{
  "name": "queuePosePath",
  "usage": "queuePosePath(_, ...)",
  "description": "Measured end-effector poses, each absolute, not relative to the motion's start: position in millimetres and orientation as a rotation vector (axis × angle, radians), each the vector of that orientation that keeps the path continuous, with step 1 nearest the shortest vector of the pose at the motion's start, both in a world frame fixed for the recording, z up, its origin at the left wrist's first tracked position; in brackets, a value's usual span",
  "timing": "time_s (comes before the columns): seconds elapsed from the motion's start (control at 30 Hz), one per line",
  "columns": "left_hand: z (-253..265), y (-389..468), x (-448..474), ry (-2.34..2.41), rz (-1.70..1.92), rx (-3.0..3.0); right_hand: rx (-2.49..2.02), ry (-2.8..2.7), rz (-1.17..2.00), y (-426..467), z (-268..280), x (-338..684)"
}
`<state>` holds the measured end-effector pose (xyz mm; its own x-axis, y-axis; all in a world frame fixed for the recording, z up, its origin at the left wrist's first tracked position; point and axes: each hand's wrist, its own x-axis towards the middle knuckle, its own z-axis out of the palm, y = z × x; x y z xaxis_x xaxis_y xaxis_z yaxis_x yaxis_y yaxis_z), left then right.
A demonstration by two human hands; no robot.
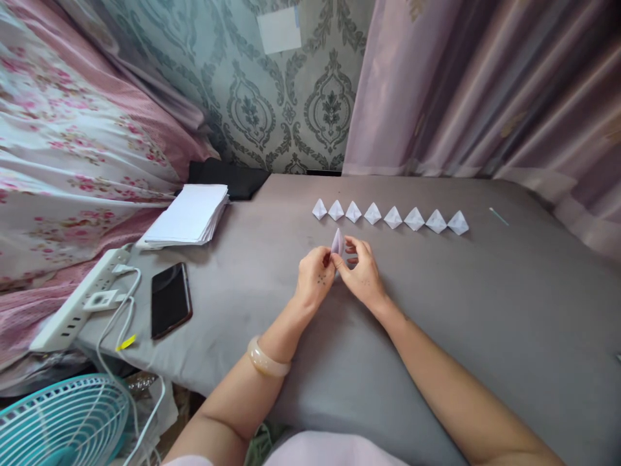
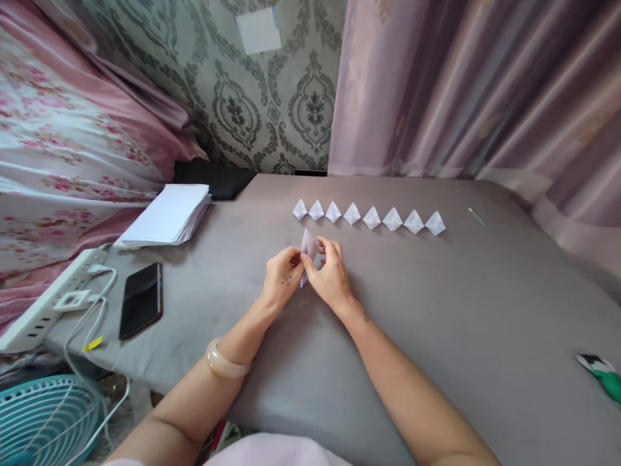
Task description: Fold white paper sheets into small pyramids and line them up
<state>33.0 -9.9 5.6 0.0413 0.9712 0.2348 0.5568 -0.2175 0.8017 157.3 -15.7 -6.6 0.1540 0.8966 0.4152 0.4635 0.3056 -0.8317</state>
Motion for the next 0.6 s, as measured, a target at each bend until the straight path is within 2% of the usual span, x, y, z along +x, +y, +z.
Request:
queuePosePath(0.13,2.9,-9.3,34.7,1.523,1.116,1.788,-1.489,-1.507,0.346,-18.8,-5.9,159.1)
queuePosePath(0.23,4.3,-8.7,33.9,1.549,1.141,1.747,-1.608,-1.562,0.356,-18.4,-5.4,162.1)
queuePosePath(0.37,3.9,-5.5,32.3,1.591,1.150,1.663,-1.529,-1.589,0.352,-18.4,-5.6,161.7)
queuePosePath(0.6,1.6,4.1,32.0,1.157,1.157,0.999,-1.422,-1.663,0.304,-19.2,-7.0,163.3)
